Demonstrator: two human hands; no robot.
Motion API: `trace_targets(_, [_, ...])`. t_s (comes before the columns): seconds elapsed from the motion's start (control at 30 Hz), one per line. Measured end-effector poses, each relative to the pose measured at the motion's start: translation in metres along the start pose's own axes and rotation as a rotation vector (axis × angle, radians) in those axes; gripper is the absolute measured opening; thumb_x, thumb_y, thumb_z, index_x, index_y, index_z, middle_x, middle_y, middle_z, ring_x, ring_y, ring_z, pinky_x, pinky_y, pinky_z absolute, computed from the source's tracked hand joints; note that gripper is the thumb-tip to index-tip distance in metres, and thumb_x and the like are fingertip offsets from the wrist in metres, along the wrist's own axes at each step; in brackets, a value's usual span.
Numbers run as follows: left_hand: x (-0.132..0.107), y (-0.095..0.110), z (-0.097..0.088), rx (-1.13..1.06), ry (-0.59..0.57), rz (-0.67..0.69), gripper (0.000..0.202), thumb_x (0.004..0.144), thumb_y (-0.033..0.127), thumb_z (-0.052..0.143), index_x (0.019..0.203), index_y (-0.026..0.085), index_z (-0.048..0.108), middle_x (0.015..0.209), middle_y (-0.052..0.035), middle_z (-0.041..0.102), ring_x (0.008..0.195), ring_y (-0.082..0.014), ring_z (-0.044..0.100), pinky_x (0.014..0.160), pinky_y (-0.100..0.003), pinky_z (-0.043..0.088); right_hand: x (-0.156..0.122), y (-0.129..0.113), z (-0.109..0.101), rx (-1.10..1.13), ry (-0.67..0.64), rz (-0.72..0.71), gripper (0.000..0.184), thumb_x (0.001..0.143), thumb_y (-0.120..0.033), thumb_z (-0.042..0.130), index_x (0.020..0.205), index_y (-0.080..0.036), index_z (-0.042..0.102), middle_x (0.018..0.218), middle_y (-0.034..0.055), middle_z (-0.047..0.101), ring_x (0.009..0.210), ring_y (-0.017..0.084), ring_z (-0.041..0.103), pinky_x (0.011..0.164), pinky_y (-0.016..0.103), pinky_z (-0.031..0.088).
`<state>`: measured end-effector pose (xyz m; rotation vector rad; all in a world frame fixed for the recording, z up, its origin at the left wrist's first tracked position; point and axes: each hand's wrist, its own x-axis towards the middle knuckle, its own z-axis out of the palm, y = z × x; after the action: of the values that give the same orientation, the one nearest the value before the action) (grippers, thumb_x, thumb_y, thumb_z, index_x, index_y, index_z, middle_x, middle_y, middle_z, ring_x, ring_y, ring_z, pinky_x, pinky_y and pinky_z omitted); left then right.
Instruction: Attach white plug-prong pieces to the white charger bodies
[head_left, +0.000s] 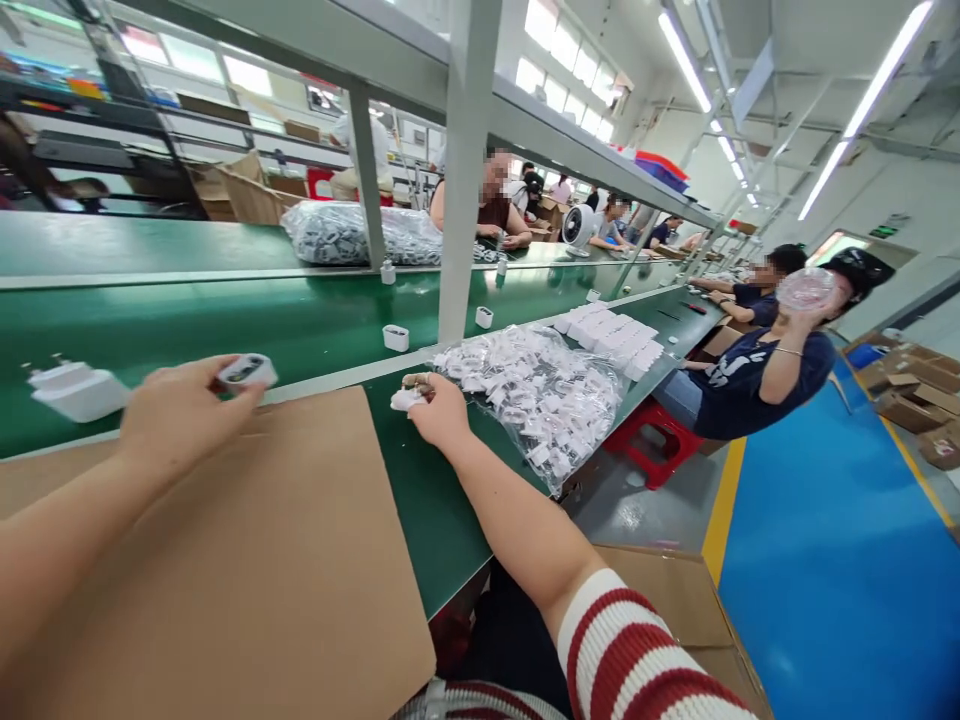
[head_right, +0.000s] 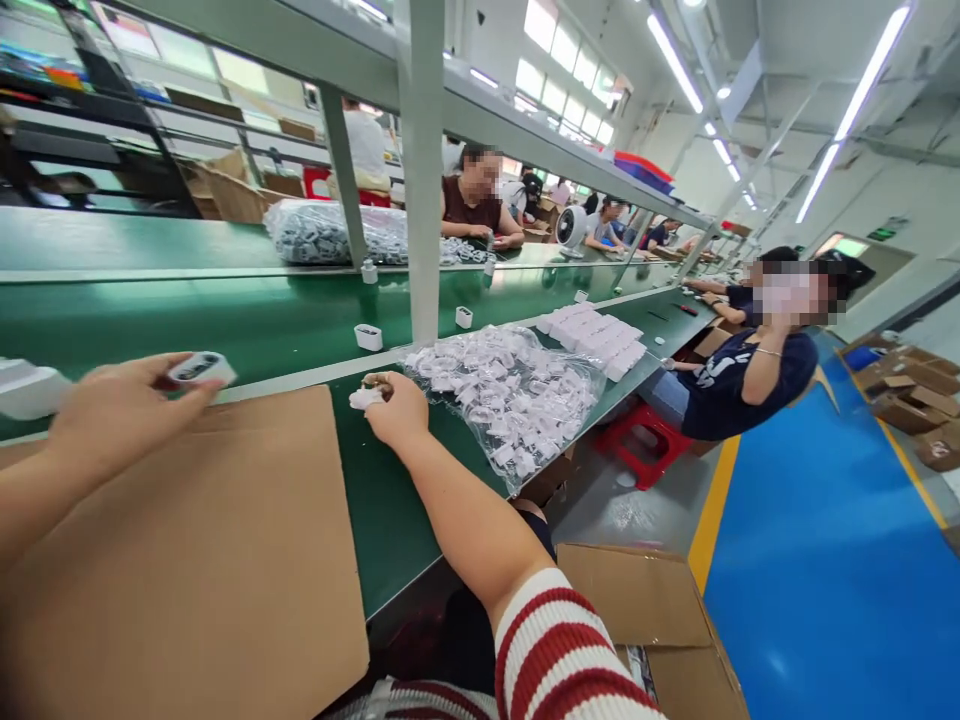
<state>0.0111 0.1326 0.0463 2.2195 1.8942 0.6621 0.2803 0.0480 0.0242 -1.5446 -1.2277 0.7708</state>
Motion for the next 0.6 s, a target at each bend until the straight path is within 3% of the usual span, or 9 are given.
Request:
trace_targets(0.17, [-0.08, 0.019, -0.003, -0.25, -0.116, 0.257, 0.057, 0.091, 0.063, 0.054, 0.129, 0.025, 0.071, 0.129, -0.0103, 0.076, 0.123, -0.0381, 0.064, 0.105, -0.05, 0.05, -0.002, -0.006, 0.01, 0.43, -0.172, 0.166, 0.028, 0.067, -0.02, 0.081, 0.095, -0.019, 0.078, 0.096, 0.0024, 0.079, 0.09, 0.018, 0.074, 0.081, 0.031, 0.062])
trace_targets(0.27, [-0.112, 0.024, 0.006, -0.327, -0.135, 0.306, 0.053, 0.093, 0.062, 0.053, 0.125, 0.025, 0.072, 0.125, -0.0113, 0.077, 0.119, -0.0371, 0.066, 0.108, -0.053, 0.047, -0.009, -0.014, 0.011, 0.531, -0.285, 0.197, 0.037, 0.06, -0.03, 0.09, 0.094, -0.019, 0.079, 0.099, 0.0051, 0.08, 0.093, 0.019, 0.075, 0.083, 0.031, 0.062])
trace_targets(0.37, [-0.122, 0.021, 0.017, -0.435, -0.128, 0.22, 0.064, 0.086, 0.068, 0.063, 0.131, 0.024, 0.068, 0.127, -0.012, 0.075, 0.119, -0.0367, 0.065, 0.106, -0.051, 0.049, -0.019, -0.022, 0.013, 0.483, -0.317, 0.137, 0.041, 0.058, -0.036, 0.092, 0.093, -0.019, 0.079, 0.1, 0.0053, 0.081, 0.094, 0.02, 0.074, 0.085, 0.032, 0.061])
trace_targets(0.53, [-0.116, 0.015, 0.022, -0.546, -0.174, 0.2, 0.052, 0.089, 0.071, 0.061, 0.101, 0.022, 0.074, 0.102, -0.0099, 0.076, 0.101, -0.0318, 0.065, 0.089, -0.044, 0.051, -0.037, -0.033, 0.02, 0.172, -0.234, -0.08, 0.036, 0.064, -0.037, 0.088, 0.096, -0.022, 0.084, 0.092, 0.0026, 0.079, 0.078, 0.017, 0.065, 0.069, 0.029, 0.055])
trace_targets(0.6, [-0.114, 0.014, 0.022, -0.566, -0.173, 0.224, 0.05, 0.09, 0.069, 0.059, 0.099, 0.022, 0.074, 0.1, -0.0093, 0.075, 0.099, -0.0307, 0.065, 0.088, -0.043, 0.05, -0.043, -0.037, 0.022, 0.15, -0.241, -0.118, 0.034, 0.068, -0.039, 0.087, 0.098, -0.023, 0.084, 0.089, 0.0019, 0.077, 0.074, 0.015, 0.062, 0.064, 0.029, 0.053])
